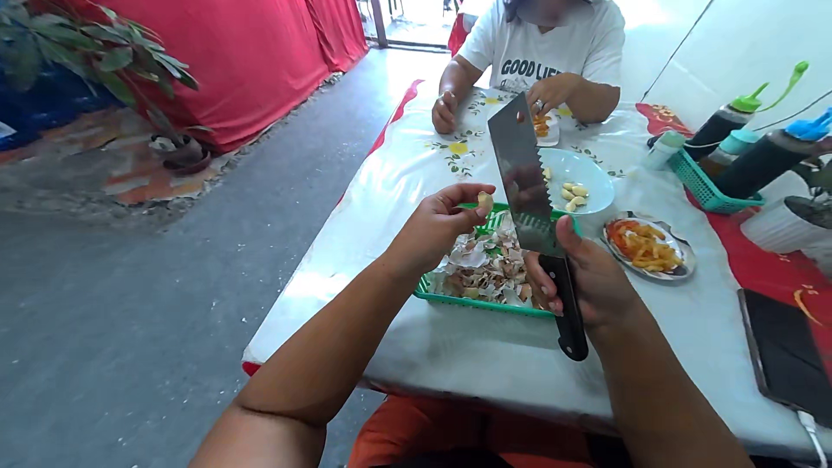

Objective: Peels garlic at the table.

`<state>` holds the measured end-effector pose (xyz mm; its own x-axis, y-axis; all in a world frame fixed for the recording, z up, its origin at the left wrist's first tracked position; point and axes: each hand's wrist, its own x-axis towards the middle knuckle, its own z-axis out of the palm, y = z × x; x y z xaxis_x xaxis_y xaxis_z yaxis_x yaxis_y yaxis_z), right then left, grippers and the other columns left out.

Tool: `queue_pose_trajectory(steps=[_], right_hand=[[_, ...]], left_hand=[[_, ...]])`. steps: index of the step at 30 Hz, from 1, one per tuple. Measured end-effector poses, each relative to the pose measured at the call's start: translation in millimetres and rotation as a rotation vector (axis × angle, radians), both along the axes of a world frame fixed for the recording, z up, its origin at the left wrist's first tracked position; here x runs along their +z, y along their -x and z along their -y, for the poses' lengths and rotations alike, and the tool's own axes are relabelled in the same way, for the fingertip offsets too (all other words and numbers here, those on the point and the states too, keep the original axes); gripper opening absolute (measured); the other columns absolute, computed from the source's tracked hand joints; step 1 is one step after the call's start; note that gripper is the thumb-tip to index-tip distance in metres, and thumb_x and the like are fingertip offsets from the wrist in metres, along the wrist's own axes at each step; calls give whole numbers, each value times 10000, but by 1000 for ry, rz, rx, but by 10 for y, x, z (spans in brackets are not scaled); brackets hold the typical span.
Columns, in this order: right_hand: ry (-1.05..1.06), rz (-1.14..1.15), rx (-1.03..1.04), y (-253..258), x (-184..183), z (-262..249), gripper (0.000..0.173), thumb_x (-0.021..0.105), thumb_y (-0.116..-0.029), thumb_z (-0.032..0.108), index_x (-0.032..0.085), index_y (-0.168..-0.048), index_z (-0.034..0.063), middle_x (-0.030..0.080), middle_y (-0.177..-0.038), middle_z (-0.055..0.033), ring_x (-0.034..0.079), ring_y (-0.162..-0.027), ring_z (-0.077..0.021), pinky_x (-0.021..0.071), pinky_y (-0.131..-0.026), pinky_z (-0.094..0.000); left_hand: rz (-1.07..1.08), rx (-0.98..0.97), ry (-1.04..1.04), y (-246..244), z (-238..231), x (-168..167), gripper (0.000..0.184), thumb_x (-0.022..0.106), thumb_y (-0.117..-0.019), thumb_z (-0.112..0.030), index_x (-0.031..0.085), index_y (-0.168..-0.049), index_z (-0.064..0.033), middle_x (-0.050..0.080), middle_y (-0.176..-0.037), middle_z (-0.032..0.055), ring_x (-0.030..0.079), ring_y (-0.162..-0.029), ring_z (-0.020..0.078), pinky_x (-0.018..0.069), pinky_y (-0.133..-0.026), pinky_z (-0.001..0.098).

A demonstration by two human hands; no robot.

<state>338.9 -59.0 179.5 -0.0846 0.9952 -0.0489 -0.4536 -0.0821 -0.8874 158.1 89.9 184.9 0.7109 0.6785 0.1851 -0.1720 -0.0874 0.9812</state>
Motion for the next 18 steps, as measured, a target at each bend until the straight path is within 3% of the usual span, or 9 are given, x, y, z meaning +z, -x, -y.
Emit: queue_pose_trajectory(steps=[2, 4, 8, 12, 18], right_hand=[[-15, 13, -45, -6, 11, 13, 560, 486, -985, 651, 562, -1253, 166, 576, -628, -36, 570, -446, -89, 519, -425, -207], [-28, 24, -76, -19, 19, 16, 554, 504, -977, 652, 550, -1234, 163, 569, -620, -35, 566, -438, -93, 519, -418, -212], [-77, 61, 17, -67, 4, 32, 596, 528, -962, 663, 510, -1371, 228, 580, -644, -22, 565, -452, -77, 513, -432, -197], [-75, 101, 96, -37, -21, 10, 664, 528, -984, 630, 405, -1521, 260, 591, -656, -18, 581, -465, -73, 532, -442, -195], [-62, 138, 57, -21, -33, -3, 614, 502, -1000, 619, 439, -1485, 249, 578, -637, -13, 570, -451, -72, 525, -430, -199]], left_hand=[[-74, -1, -47, 6, 12, 17, 297, 591, -1012, -41, 658, -1299, -82, 684, -1073, 21, 648, -875, 75, 548, -781, 222], [-122, 13, -103, 10, 24, 29, 323, 626, -995, -58, 640, -1318, -76, 686, -1067, 25, 663, -874, 83, 565, -779, 235], [-99, 37, -130, -5, 37, 26, 232, 694, -936, -15, 602, -1147, -44, 696, -993, 24, 682, -832, 84, 586, -760, 242], [-123, 53, -162, -14, 47, 30, 244, 740, -906, -2, 599, -1099, -47, 707, -982, 28, 692, -822, 76, 592, -757, 234], [-146, 58, -203, 2, 44, 38, 239, 754, -900, -22, 605, -1085, -50, 705, -987, 27, 692, -829, 74, 593, -756, 234]])
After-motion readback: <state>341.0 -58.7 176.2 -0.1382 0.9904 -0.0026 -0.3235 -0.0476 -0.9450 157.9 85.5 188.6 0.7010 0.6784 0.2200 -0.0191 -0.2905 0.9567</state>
